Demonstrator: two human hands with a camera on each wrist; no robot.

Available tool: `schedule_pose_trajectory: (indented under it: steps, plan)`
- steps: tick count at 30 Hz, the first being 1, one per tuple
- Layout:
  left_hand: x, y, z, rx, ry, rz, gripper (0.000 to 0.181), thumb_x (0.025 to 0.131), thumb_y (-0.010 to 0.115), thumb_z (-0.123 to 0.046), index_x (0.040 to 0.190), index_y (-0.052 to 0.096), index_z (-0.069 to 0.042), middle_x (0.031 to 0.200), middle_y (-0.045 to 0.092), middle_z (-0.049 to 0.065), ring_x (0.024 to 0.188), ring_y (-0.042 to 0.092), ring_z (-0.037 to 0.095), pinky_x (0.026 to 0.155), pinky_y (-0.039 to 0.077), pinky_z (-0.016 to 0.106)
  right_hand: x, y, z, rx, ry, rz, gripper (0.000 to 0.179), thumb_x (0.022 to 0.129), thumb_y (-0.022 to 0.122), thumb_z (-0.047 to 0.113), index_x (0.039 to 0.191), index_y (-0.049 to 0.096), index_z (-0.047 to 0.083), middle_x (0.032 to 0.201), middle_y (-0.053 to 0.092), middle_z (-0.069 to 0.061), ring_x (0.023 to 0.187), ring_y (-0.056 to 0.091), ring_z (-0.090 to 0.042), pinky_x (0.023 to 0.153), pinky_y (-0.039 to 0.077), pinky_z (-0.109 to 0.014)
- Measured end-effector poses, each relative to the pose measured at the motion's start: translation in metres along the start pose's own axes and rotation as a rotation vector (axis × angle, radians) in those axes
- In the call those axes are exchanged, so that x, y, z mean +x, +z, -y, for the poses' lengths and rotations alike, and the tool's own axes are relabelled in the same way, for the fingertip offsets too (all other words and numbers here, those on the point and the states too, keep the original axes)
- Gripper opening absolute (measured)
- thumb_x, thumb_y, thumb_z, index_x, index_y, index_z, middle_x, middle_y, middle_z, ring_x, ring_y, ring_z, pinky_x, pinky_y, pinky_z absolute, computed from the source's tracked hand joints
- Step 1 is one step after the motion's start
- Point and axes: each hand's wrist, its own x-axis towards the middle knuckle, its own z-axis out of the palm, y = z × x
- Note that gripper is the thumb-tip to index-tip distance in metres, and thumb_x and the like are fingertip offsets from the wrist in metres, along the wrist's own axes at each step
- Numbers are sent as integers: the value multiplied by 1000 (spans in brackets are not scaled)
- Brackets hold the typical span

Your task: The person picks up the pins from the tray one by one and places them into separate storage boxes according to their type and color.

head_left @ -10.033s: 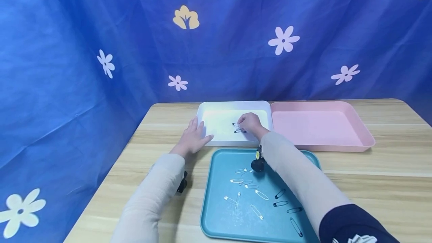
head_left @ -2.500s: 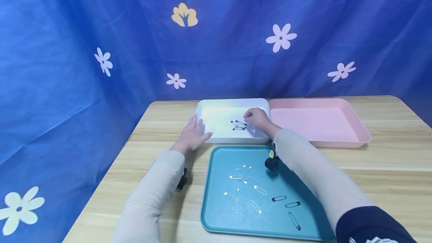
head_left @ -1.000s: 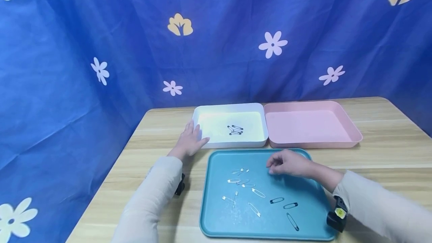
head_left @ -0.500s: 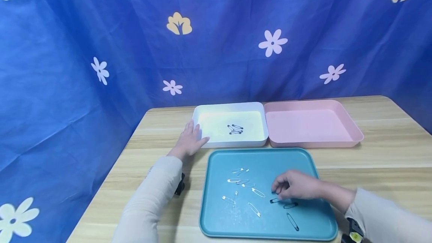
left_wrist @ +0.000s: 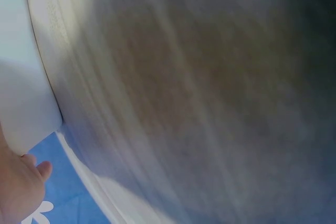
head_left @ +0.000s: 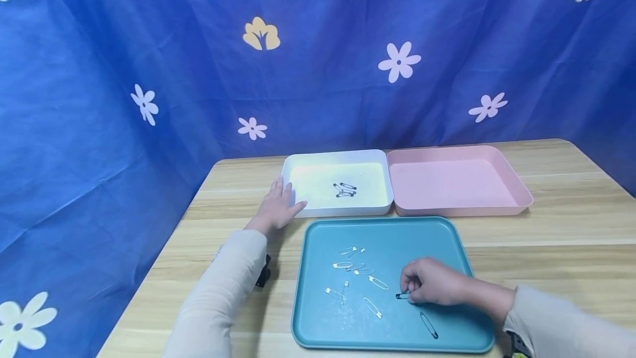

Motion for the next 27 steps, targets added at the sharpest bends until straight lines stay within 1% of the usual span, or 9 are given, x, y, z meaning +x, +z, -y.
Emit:
schedule_pose_trajectory:
  steps: [6, 13, 19, 27]
  plan:
    - [1, 1, 2, 5, 5, -1, 76, 86, 33, -52, 136, 15, 2, 140, -6, 21, 127, -3, 35, 99, 11, 50, 2, 4, -1, -17, 20, 0, 15, 70, 62, 2, 67, 57, 16, 64, 48, 8, 62, 45, -7, 53, 41, -22]
    - [3, 1, 3, 15, 3, -1, 77, 85, 32, -54, 136, 15, 1, 141, -6, 21, 127, -3, 35, 99, 11, 50, 3, 2, 1, -25, -5, 10, 17, 70, 59, 0, 65, 55, 16, 62, 47, 8, 61, 44, -5, 52, 40, -22]
    - [2, -1, 2, 4, 6, 9, 78, 85, 32, -55, 137, 14, 1, 141, -6, 21, 127, -5, 34, 100, 10, 49, 5, -2, 2, 20, 32, 49, 15, 71, 58, 1, 66, 55, 15, 59, 48, 7, 58, 45, -6, 50, 39, -20]
    - [1, -1, 2, -2, -2, 12, 78, 85, 30, -56, 137, 13, -1, 141, -7, 20, 128, -5, 33, 100, 10, 49, 5, -8, 3, 91, 22, 96, 11, 73, 57, 2, 68, 55, 11, 59, 47, 6, 55, 45, -6, 48, 37, -18]
